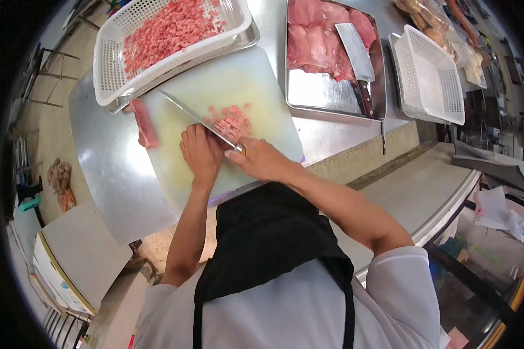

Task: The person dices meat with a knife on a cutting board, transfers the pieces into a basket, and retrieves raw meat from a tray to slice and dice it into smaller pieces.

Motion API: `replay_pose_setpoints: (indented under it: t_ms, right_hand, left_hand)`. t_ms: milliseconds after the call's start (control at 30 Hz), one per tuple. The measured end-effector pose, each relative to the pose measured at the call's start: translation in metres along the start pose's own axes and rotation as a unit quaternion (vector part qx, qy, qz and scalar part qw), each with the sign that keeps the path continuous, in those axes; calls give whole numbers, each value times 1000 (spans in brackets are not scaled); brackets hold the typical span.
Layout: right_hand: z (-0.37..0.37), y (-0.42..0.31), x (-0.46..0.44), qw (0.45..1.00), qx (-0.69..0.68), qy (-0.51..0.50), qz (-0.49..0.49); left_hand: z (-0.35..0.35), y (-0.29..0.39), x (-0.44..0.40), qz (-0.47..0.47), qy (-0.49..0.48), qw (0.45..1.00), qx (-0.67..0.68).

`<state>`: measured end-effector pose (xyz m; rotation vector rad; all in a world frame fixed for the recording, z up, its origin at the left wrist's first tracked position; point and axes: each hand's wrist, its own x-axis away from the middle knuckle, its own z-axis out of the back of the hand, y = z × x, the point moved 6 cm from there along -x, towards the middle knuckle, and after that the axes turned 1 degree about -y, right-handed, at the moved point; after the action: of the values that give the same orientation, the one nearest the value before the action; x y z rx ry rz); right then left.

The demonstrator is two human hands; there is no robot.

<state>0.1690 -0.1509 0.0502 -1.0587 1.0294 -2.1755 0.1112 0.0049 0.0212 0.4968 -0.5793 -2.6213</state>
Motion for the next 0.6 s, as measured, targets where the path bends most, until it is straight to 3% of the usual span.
replay_pose_setpoints:
  t_ms: [200, 300, 400, 600]
  right_hand:
    - [30, -40, 39, 990, -21, -71, -121]
    - [18, -31, 48, 960, -75, -120, -240]
    - [-1, -14, 6, 999, -21, -7, -43]
    - [25, -29, 19, 998, -1, -23, -61]
  left_hand:
    - [-6, -5, 2, 13, 3, 1000, 7]
    - [-8, -4, 0, 12, -7, 1000, 1]
    - [-5, -4, 1, 17, -26, 999, -6]
    - [6, -5, 3, 3, 19, 997, 72]
